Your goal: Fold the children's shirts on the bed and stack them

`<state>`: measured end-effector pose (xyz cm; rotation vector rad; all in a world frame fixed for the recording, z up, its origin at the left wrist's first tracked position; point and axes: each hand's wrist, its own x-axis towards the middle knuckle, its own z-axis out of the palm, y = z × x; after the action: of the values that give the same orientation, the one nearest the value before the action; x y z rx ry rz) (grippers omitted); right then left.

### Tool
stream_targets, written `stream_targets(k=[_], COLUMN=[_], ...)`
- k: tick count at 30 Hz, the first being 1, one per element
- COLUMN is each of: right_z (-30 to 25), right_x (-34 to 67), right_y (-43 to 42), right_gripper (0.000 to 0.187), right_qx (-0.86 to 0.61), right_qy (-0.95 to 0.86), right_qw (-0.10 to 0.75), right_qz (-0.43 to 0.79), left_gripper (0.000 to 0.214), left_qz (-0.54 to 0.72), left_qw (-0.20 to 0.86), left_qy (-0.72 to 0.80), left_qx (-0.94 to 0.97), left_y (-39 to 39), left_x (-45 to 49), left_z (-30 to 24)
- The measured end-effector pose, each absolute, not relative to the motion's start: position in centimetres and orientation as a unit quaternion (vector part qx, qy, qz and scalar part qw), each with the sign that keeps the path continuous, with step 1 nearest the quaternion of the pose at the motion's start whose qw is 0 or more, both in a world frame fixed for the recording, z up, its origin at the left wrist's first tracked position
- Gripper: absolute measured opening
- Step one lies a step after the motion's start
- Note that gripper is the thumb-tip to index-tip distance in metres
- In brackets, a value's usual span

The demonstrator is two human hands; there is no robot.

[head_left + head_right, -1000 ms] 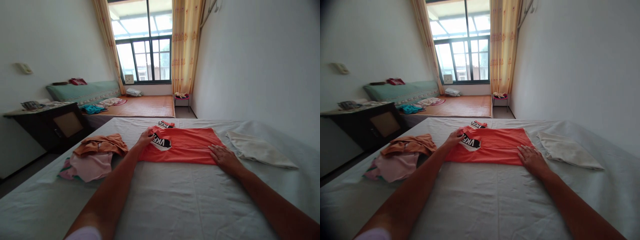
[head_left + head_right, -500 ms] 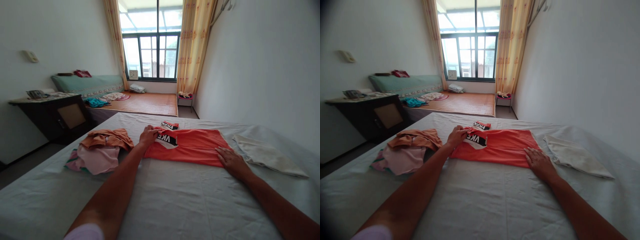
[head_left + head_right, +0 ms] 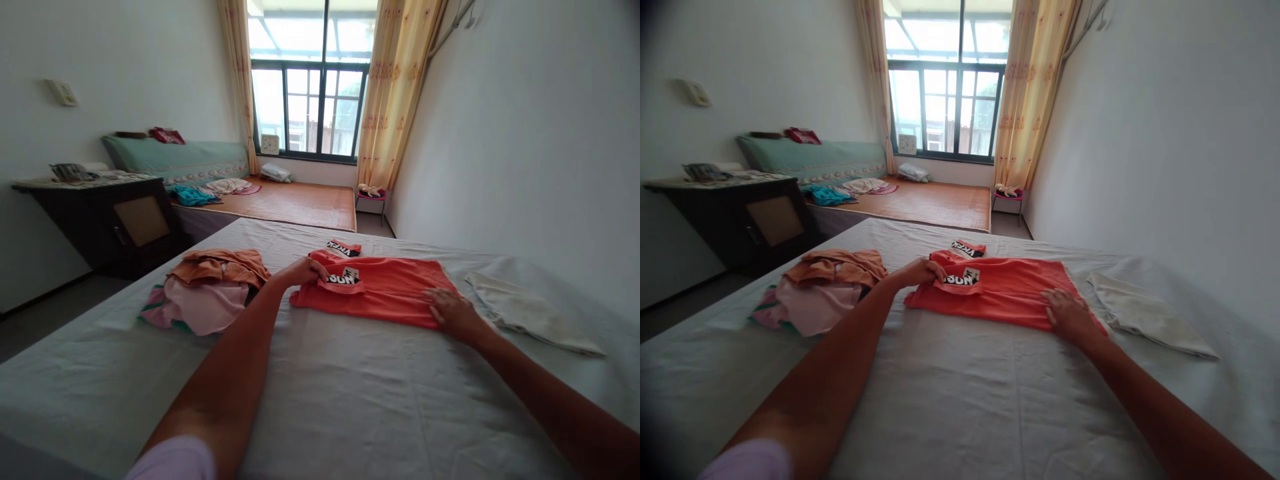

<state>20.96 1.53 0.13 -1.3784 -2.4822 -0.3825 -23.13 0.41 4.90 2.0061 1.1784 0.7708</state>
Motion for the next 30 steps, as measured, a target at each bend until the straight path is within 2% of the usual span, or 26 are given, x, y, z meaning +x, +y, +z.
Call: stream_targets(k=[4,7,9,12,17,23,26,30], right_z=[3.7,4.7,4.3,3.0,1.7,3.0,4.1,4.3], right_x=[12.6,6.7,4.1,2.4,3.7,9.0,13.2,19.0], right_y=[0.1,-0.7,-0.9,-1.0,-1.0,1.6,6.2,14.1], right_gripper=[0.041,0.045,0.051,0.063,0.07,0.058,0.048,0.044], right_qx=[-0.344,-0.296,-0.291,-0.304,-0.321,-0.316,-0.347,-0.478], right_qy=[-0.916,-0.933,-0.943,-0.947,-0.942,-0.939,-0.928,-0.869], right_qw=[0.201,0.202,0.163,0.083,0.054,0.07,0.111,0.127], right_qz=[-0.048,-0.018,0.007,0.055,0.086,0.117,0.076,-0.008], left_gripper=[0.037,0.036,0.035,0.03,0.026,0.026,0.032,0.036], left_qz=[0.266,0.283,0.284,0.242,0.236,0.219,0.254,0.171], left_qw=[0.26,0.144,0.102,0.091,0.059,0.088,0.026,0.021], left_qy=[0.483,0.506,0.501,0.491,0.53,0.552,0.628,0.698], left_qx=[0.793,0.802,0.811,0.832,0.812,0.799,0.735,0.695], left_y=[0.5,0.3,0.1,-0.1,-0.3,0.1,1.8,5.9], left_x=[-22.9,-21.5,-20.1,-18.5,-18.4,-19.7,-20.9,-22.6], left_z=[6.0,6.7,6.4,4.7,2.4,5.4,7.5,9.2])
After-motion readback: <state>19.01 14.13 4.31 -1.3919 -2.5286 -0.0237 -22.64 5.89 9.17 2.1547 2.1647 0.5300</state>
